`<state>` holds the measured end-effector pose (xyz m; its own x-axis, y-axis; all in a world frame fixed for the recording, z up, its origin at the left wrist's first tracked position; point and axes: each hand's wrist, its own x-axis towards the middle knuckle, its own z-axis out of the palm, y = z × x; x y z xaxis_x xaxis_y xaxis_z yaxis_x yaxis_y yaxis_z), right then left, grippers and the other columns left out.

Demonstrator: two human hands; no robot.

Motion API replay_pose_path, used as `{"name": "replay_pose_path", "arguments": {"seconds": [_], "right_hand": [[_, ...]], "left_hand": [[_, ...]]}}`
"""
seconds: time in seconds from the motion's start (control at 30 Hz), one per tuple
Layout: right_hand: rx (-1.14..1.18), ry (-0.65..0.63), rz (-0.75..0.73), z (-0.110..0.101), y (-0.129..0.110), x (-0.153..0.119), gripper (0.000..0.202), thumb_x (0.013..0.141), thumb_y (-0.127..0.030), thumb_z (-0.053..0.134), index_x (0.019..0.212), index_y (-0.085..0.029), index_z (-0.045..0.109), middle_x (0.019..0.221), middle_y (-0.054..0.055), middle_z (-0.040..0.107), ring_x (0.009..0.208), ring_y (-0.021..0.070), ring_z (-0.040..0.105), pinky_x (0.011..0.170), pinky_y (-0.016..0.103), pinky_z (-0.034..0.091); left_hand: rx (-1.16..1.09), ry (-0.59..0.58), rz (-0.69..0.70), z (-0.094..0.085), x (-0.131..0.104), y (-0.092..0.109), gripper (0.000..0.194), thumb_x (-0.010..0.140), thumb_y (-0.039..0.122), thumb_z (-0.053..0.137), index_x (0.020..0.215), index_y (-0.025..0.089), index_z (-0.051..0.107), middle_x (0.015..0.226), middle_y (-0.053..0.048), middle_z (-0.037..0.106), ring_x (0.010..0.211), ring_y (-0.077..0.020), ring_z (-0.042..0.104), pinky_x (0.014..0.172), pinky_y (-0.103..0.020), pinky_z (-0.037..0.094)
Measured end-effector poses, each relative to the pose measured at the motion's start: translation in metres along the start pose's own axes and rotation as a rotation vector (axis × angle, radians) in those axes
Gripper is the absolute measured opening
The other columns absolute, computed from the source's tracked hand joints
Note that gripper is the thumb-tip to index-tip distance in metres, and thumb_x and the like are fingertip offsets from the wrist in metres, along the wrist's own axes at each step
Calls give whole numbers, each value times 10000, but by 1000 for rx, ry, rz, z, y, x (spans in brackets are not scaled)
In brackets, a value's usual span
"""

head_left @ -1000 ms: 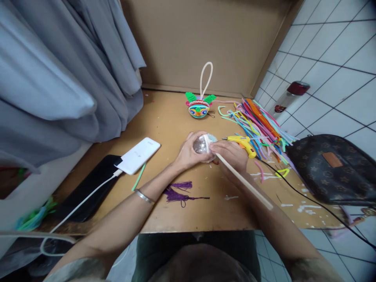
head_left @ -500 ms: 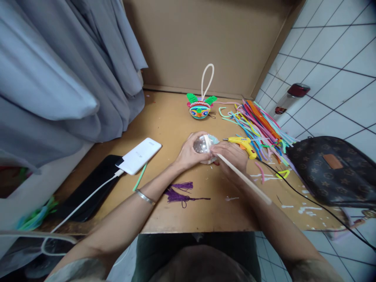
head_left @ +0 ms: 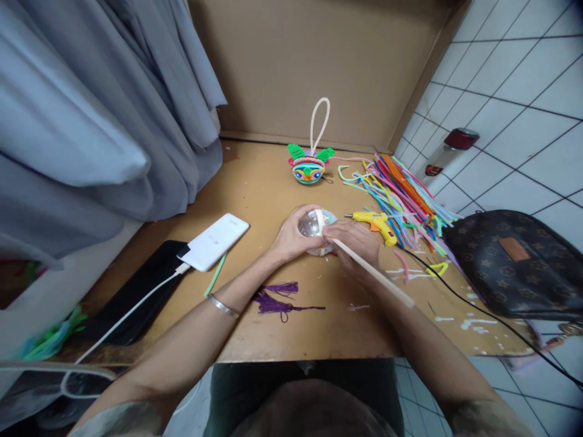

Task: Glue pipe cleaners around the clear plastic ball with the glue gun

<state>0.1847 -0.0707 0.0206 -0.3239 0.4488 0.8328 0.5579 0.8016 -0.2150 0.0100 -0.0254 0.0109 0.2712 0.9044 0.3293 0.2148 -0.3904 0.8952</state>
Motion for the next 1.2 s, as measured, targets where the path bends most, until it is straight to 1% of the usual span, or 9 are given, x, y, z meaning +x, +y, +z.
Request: {"name": "replay_pose_path", "arguments": {"seconds": [0.13, 0.27, 0.4, 0.6, 0.73, 0.87, 0.97, 1.1, 1.2], "right_hand": [[7, 5, -13, 1, 1, 0, 201, 962, -219, 525, 958, -214, 726, 932, 64, 774, 918, 180, 728, 848, 338, 567], [30, 5, -43, 1, 1, 1, 165, 944, -203, 550, 968, -217, 712, 943, 57, 770, 936, 185, 721, 874, 354, 570], [41, 4, -38, -1, -2, 6, 181, 941, -183, 525, 935, -227, 700, 886, 48, 761, 901, 181, 719, 850, 351, 581], [32, 15, -49, -3, -7, 10, 169, 923, -131, 529, 908, -191, 686, 867, 84, 754, 869, 184, 721, 819, 340, 586], [26, 24, -26, 0, -6, 8, 176, 935, -158, 528, 919, -204, 697, 881, 74, 757, 880, 178, 720, 832, 339, 586], [43, -8, 12, 3, -4, 3, 172, 944, -183, 543, 970, -227, 707, 937, 59, 762, 933, 180, 715, 880, 356, 577], [50, -12, 25, 3, -3, 0, 177, 943, -183, 549, 995, -235, 710, 955, 56, 760, 946, 186, 712, 893, 366, 573], [32, -27, 15, 2, -4, 0, 167, 940, -175, 561, 1015, -226, 701, 986, 64, 758, 971, 190, 705, 911, 365, 566], [21, -27, -4, 2, -3, -1, 153, 934, -165, 576, 1022, -207, 694, 995, 73, 757, 997, 194, 699, 924, 361, 559]], "left_hand": [[1, -7, -7, -1, 0, 2, 625, 579, 258, 771, 1183, 192, 627, 1252, -77, 670, 1150, -281, 637, 1069, -445, 480], [-1, -26, -41, -3, 0, 5, 631, 575, 269, 759, 1187, 179, 636, 1187, -70, 696, 1107, -277, 652, 1037, -429, 504], [-19, -47, -54, -4, 0, 5, 631, 570, 276, 757, 1183, 178, 642, 1183, -66, 697, 1109, -280, 651, 1033, -417, 507], [-27, -67, -57, -6, 1, 5, 623, 573, 286, 744, 1177, 173, 642, 1137, -64, 703, 1068, -274, 654, 1004, -417, 516], [-7, -86, -90, -8, 1, 6, 640, 578, 288, 734, 1200, 177, 630, 1157, -55, 693, 1082, -263, 645, 1008, -407, 510], [-34, -110, -114, -8, 2, 4, 664, 590, 278, 730, 1237, 178, 614, 1176, -59, 686, 1095, -264, 642, 1018, -415, 507], [-46, -95, -79, -7, 2, -1, 668, 605, 282, 737, 1253, 180, 613, 1239, -83, 664, 1151, -282, 627, 1061, -449, 482], [46, -34, 49, -6, 3, -5, 613, 599, 271, 748, 1201, 192, 659, 1328, -107, 601, 1262, -314, 566, 1131, -485, 417], [64, -13, 93, -6, 1, -6, 648, 622, 282, 743, 1249, 166, 629, 1327, -131, 595, 1259, -316, 571, 1125, -491, 424]]}}
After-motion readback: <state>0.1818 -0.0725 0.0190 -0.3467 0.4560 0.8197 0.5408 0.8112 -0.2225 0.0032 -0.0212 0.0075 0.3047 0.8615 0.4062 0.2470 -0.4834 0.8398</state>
